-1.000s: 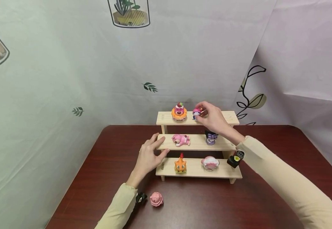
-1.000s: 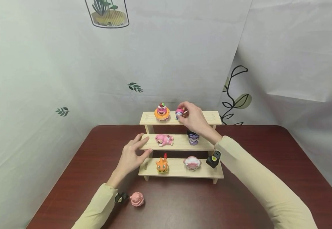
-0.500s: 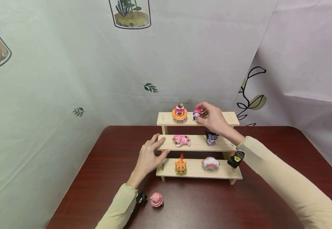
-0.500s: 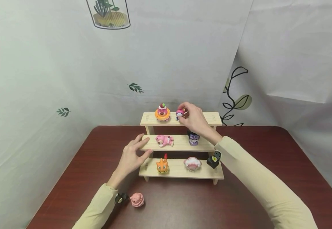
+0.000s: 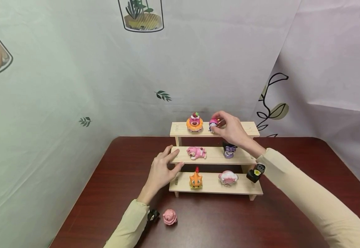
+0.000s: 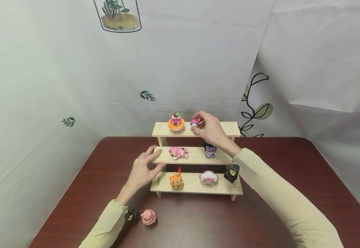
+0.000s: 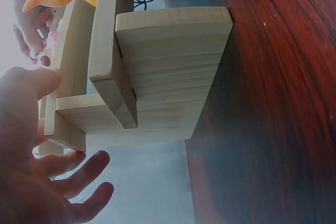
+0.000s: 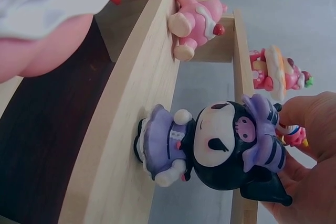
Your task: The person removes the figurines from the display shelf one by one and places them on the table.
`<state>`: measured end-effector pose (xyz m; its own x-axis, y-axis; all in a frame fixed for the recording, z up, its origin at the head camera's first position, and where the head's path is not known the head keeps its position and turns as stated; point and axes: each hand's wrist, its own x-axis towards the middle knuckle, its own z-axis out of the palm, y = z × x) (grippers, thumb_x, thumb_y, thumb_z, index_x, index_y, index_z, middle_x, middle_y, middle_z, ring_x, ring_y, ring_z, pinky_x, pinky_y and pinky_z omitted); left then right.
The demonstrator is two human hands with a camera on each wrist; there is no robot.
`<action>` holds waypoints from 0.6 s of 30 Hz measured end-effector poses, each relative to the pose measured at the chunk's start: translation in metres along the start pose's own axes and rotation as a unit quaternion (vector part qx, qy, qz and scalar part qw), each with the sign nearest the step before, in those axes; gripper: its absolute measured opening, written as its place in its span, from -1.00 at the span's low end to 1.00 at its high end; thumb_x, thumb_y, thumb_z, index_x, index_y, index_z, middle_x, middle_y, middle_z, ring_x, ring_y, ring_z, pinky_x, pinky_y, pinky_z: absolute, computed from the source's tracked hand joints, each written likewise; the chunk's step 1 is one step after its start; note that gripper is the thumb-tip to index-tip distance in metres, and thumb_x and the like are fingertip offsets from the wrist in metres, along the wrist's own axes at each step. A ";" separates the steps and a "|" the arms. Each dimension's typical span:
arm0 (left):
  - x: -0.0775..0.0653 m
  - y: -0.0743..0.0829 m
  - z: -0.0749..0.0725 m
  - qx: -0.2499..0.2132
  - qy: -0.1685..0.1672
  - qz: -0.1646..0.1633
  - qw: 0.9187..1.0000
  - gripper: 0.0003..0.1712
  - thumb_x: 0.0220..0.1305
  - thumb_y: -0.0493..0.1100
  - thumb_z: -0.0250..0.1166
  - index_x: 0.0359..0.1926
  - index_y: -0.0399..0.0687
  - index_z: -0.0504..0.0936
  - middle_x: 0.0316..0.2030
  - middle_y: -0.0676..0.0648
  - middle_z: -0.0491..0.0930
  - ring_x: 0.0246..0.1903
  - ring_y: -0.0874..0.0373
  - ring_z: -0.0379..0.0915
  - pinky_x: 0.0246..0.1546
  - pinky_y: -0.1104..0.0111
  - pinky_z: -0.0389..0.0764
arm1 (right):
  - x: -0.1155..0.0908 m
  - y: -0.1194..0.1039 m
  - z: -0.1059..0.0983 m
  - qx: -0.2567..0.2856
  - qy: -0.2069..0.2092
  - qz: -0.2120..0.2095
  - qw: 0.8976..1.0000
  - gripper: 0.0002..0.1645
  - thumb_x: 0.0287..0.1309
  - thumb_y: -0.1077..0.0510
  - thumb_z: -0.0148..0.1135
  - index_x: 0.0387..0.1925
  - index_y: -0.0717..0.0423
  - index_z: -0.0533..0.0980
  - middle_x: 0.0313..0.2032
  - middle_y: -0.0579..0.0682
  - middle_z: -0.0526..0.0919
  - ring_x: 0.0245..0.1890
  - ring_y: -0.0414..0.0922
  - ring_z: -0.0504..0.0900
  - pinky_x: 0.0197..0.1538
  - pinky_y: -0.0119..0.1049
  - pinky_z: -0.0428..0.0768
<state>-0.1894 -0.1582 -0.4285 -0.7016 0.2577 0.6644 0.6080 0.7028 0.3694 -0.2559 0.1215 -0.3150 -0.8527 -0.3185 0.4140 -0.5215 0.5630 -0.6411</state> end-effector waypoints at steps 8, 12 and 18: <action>0.000 0.000 0.000 0.000 0.001 0.000 1.000 -0.44 0.10 -0.06 0.51 0.10 -0.24 0.70 0.12 -0.37 0.55 -0.11 -0.32 0.57 -0.10 -0.20 0.51 | 0.000 -0.001 -0.001 0.000 -0.002 0.003 1.000 -0.62 0.17 0.32 0.38 0.02 0.25 0.51 -0.06 0.19 0.63 -0.16 0.10 0.65 -0.15 -0.01 0.59; 0.000 0.001 0.000 -0.002 -0.003 -0.004 1.000 -0.44 0.12 -0.05 0.50 0.11 -0.24 0.69 0.13 -0.37 0.55 -0.10 -0.32 0.57 -0.10 -0.20 0.51 | -0.001 -0.002 -0.002 0.003 -0.004 0.007 1.000 -0.62 0.16 0.33 0.38 0.01 0.25 0.52 -0.06 0.18 0.63 -0.16 0.09 0.64 -0.14 -0.01 0.58; -0.001 0.000 0.000 -0.002 -0.005 -0.007 1.000 -0.45 0.13 -0.04 0.49 0.11 -0.23 0.70 0.14 -0.36 0.55 -0.08 -0.33 0.56 -0.08 -0.20 0.51 | -0.002 -0.005 -0.005 0.002 -0.004 0.004 1.000 -0.62 0.16 0.33 0.38 0.01 0.25 0.52 -0.06 0.18 0.63 -0.16 0.09 0.64 -0.11 -0.01 0.56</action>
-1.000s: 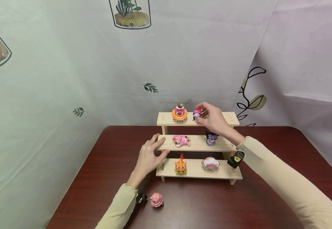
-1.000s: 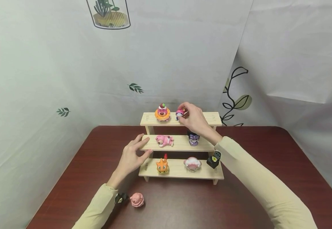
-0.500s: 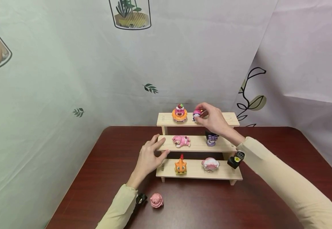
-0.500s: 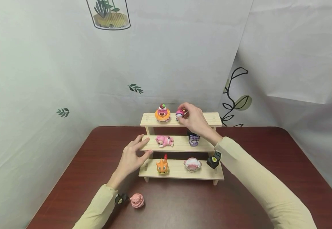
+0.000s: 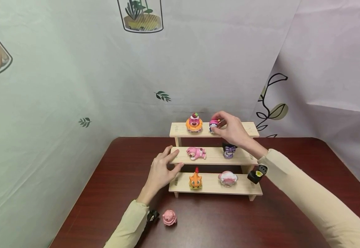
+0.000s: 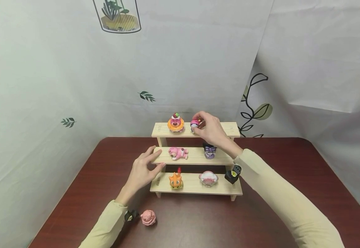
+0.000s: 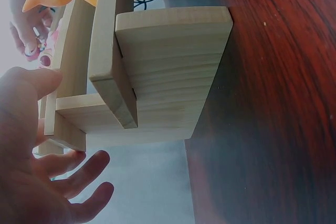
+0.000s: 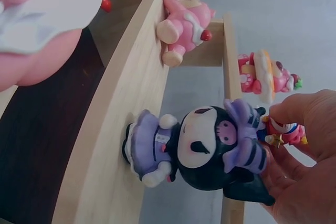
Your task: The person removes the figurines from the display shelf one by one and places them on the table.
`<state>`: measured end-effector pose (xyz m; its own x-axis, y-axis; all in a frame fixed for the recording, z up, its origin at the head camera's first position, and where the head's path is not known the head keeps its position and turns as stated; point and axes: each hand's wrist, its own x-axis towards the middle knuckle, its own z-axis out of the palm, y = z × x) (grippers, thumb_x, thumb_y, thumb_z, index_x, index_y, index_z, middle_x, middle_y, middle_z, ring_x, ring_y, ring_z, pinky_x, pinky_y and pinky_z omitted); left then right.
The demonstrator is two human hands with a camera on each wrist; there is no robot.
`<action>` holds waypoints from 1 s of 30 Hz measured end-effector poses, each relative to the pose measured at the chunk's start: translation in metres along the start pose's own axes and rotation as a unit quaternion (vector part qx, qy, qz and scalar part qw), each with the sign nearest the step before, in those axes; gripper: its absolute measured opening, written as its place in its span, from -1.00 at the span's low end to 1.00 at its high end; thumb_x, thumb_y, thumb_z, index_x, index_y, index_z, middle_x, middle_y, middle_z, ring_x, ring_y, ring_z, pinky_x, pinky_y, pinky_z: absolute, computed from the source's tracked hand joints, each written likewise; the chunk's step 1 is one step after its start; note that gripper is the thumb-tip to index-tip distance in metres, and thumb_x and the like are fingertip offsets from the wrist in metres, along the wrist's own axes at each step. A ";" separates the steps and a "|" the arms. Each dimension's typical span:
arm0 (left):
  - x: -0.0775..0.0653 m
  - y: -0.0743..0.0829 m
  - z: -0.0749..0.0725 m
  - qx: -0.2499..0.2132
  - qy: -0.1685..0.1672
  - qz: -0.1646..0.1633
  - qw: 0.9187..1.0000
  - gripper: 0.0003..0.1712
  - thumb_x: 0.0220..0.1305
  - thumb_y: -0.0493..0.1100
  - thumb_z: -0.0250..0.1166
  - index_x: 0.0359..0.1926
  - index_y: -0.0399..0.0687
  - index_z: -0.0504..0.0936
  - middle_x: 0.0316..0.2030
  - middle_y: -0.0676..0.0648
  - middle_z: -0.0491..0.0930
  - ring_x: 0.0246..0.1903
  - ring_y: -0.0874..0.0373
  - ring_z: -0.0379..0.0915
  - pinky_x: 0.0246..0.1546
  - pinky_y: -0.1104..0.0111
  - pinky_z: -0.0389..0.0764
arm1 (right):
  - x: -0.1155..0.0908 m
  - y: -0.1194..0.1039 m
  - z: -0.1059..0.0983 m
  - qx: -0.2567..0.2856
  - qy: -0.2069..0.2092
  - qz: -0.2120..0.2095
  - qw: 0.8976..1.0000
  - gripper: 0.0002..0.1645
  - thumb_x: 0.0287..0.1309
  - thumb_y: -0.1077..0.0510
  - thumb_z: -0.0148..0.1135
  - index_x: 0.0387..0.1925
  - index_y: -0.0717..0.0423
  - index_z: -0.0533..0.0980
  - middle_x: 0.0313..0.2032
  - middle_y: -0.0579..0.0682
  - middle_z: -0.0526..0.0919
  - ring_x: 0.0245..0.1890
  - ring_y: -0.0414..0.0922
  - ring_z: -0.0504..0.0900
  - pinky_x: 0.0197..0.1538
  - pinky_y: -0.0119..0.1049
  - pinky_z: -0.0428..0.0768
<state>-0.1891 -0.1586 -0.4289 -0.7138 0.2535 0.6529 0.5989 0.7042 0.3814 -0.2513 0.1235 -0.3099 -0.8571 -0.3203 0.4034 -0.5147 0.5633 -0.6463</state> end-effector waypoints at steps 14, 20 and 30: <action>-0.001 0.001 0.000 0.000 0.004 0.006 1.000 -0.44 0.11 -0.05 0.50 0.11 -0.24 0.69 0.13 -0.38 0.54 -0.10 -0.33 0.56 -0.10 -0.21 0.50 | -0.016 -0.012 -0.005 0.001 -0.005 -0.030 1.000 -0.65 0.16 0.29 0.38 -0.01 0.20 0.53 -0.12 0.09 0.65 -0.19 0.02 0.66 -0.21 -0.09 0.56; -0.001 0.002 0.000 -0.002 0.003 0.004 1.000 -0.44 0.12 -0.06 0.49 0.12 -0.24 0.69 0.14 -0.37 0.54 -0.09 -0.35 0.56 -0.09 -0.21 0.50 | -0.023 -0.019 -0.006 0.010 -0.010 -0.029 0.999 -0.64 0.15 0.31 0.40 -0.02 0.20 0.53 -0.12 0.09 0.65 -0.21 0.01 0.67 -0.27 -0.12 0.56; -0.001 0.001 0.000 0.001 0.010 0.008 1.000 -0.46 0.13 -0.07 0.49 0.11 -0.23 0.69 0.13 -0.36 0.55 -0.10 -0.32 0.57 -0.11 -0.19 0.51 | -0.038 -0.028 -0.002 0.024 -0.013 -0.045 0.999 -0.67 0.14 0.34 0.40 -0.06 0.19 0.54 -0.16 0.05 0.66 -0.23 -0.02 0.68 -0.26 -0.15 0.60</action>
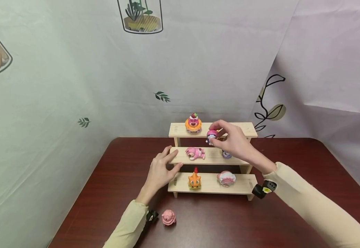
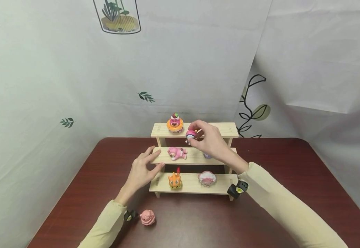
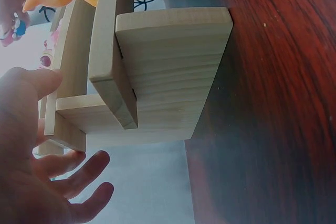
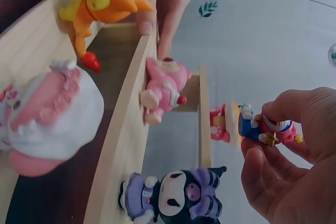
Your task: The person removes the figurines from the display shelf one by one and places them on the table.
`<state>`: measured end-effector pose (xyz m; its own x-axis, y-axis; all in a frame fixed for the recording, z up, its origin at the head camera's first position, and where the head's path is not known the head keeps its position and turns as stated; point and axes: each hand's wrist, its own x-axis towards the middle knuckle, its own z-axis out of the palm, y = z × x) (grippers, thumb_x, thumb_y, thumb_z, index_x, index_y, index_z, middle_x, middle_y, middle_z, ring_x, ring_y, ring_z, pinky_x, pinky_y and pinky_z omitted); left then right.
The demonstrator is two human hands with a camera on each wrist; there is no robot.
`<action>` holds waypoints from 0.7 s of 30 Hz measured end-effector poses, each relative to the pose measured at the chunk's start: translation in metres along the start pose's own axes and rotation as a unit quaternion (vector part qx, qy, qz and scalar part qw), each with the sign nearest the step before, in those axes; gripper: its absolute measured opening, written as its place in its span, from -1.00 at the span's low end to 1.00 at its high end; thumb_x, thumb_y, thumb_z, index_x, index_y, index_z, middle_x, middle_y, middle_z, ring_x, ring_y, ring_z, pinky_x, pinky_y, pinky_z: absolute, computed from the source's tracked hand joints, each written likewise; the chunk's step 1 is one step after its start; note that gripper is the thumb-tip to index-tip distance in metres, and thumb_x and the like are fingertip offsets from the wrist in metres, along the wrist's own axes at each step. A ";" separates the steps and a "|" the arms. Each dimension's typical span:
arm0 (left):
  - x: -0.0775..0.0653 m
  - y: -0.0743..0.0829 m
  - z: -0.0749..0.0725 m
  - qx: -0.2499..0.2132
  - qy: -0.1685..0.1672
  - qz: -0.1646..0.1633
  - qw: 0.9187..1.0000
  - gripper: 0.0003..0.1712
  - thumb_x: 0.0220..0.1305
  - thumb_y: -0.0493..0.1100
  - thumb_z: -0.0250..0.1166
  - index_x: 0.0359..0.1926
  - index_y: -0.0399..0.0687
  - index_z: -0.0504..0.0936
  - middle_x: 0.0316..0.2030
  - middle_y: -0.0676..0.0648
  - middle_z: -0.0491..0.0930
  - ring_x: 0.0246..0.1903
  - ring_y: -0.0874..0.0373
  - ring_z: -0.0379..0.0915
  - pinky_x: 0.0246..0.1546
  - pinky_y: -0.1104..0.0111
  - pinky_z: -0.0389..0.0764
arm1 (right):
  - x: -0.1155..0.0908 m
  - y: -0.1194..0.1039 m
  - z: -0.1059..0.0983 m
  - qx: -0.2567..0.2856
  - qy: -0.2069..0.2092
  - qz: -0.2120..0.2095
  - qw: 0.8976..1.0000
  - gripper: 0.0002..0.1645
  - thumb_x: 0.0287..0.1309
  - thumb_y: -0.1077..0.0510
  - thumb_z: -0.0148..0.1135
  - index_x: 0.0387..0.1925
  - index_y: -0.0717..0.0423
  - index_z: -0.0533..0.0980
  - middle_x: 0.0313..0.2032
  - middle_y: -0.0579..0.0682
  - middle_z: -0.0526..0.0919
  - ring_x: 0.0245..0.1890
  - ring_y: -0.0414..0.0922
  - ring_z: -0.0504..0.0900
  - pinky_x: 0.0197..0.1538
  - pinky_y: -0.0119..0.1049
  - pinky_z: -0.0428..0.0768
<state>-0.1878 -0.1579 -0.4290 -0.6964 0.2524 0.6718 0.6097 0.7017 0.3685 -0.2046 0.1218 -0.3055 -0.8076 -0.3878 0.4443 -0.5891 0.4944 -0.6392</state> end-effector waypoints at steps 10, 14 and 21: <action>-0.001 -0.001 0.000 0.001 -0.001 0.002 1.000 -0.45 0.13 -0.07 0.49 0.11 -0.23 0.69 0.13 -0.37 0.54 -0.13 -0.30 0.57 -0.11 -0.19 0.51 | -0.012 -0.010 0.006 0.024 -0.009 -0.011 1.000 -0.70 0.12 0.35 0.41 -0.10 0.18 0.56 -0.24 -0.01 0.65 -0.34 -0.11 0.63 -0.33 -0.27 0.55; 0.000 0.000 0.000 0.000 -0.001 0.002 1.000 -0.46 0.14 -0.07 0.48 0.12 -0.23 0.69 0.13 -0.37 0.54 -0.14 -0.29 0.57 -0.12 -0.18 0.51 | -0.019 -0.013 0.009 0.021 -0.006 -0.023 1.000 -0.71 0.12 0.32 0.41 -0.11 0.15 0.57 -0.24 -0.04 0.66 -0.34 -0.12 0.63 -0.40 -0.32 0.51; 0.000 0.001 -0.001 0.000 -0.007 -0.003 1.000 -0.44 0.13 -0.05 0.49 0.12 -0.23 0.69 0.14 -0.38 0.53 -0.11 -0.31 0.57 -0.09 -0.20 0.51 | -0.027 -0.014 0.013 0.005 0.002 -0.035 0.999 -0.68 0.06 0.33 0.45 -0.12 0.13 0.58 -0.24 -0.09 0.67 -0.31 -0.14 0.65 -0.37 -0.19 0.56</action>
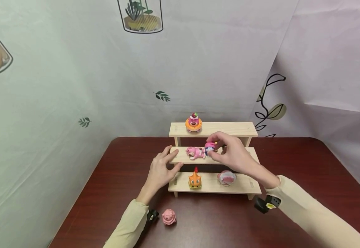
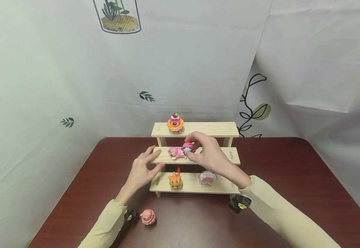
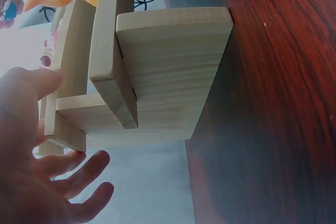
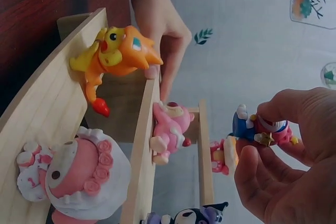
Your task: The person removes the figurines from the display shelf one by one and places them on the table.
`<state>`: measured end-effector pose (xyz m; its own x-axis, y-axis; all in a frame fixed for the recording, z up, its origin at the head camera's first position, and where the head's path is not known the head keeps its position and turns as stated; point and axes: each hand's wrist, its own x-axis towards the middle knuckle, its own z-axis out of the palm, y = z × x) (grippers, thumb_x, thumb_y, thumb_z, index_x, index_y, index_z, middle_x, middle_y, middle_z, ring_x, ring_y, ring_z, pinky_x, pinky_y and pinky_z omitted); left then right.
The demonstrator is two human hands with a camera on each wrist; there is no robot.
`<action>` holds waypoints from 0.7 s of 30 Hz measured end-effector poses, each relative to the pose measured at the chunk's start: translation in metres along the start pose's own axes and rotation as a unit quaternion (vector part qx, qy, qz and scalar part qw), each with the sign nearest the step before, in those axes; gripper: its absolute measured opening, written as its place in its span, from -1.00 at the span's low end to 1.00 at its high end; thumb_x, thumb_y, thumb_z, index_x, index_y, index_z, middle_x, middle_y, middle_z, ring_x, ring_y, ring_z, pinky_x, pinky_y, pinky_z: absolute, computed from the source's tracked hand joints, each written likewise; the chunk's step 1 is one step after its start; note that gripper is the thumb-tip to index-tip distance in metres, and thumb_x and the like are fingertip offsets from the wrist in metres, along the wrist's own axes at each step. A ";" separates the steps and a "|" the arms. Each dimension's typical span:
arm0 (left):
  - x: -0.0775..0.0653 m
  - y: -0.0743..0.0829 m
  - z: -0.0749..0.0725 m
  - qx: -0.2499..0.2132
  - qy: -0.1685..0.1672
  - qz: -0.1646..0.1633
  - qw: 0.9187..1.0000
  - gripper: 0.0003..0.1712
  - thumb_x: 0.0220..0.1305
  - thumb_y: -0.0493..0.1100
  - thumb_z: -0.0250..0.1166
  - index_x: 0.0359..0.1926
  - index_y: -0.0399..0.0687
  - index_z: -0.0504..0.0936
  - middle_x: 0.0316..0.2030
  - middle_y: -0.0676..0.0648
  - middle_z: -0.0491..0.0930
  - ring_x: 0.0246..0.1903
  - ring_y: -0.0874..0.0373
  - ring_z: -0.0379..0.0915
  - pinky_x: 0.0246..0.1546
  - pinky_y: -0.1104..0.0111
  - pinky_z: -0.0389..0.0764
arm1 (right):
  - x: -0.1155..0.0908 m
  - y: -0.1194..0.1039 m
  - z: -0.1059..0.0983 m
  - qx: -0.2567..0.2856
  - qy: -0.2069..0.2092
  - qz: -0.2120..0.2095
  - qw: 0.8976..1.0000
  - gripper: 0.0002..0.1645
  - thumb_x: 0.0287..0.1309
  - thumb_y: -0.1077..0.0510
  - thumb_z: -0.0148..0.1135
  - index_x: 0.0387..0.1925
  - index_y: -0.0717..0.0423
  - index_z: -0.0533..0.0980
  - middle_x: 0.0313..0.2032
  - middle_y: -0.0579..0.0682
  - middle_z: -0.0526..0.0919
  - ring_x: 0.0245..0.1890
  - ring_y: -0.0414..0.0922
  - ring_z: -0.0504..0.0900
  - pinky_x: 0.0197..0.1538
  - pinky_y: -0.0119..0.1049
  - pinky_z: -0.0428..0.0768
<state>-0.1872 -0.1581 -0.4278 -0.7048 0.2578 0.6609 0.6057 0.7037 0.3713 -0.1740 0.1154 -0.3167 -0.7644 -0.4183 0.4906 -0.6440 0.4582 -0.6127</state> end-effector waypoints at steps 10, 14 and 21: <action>-0.001 -0.001 0.002 0.003 0.003 0.001 1.000 -0.44 0.12 -0.05 0.50 0.12 -0.22 0.69 0.14 -0.36 0.54 -0.12 -0.30 0.57 -0.10 -0.20 0.51 | -0.013 -0.005 0.004 0.012 -0.005 -0.012 1.000 -0.64 0.02 0.36 0.47 -0.13 0.10 0.57 -0.27 -0.14 0.64 -0.33 -0.19 0.64 -0.42 -0.29 0.56; -0.001 -0.001 0.001 0.001 -0.002 -0.005 1.000 -0.45 0.13 -0.05 0.49 0.12 -0.21 0.69 0.15 -0.36 0.54 -0.11 -0.30 0.57 -0.09 -0.19 0.51 | -0.019 -0.007 0.008 0.030 -0.015 -0.006 0.999 -0.63 0.02 0.38 0.47 -0.12 0.12 0.57 -0.25 -0.13 0.63 -0.33 -0.17 0.64 -0.43 -0.29 0.59; 0.000 0.000 0.001 0.002 0.003 0.000 1.000 -0.44 0.12 -0.05 0.50 0.12 -0.22 0.69 0.15 -0.36 0.54 -0.10 -0.31 0.57 -0.09 -0.20 0.51 | -0.028 -0.008 0.013 0.042 -0.027 -0.004 0.999 -0.64 0.02 0.39 0.46 -0.15 0.06 0.56 -0.27 -0.15 0.62 -0.32 -0.17 0.64 -0.47 -0.30 0.58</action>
<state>-0.1876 -0.1579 -0.4287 -0.7027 0.2528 0.6651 0.6040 0.7059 0.3699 -0.1473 0.1133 -0.3337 -0.7556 -0.4639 0.4624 -0.6425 0.3880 -0.6608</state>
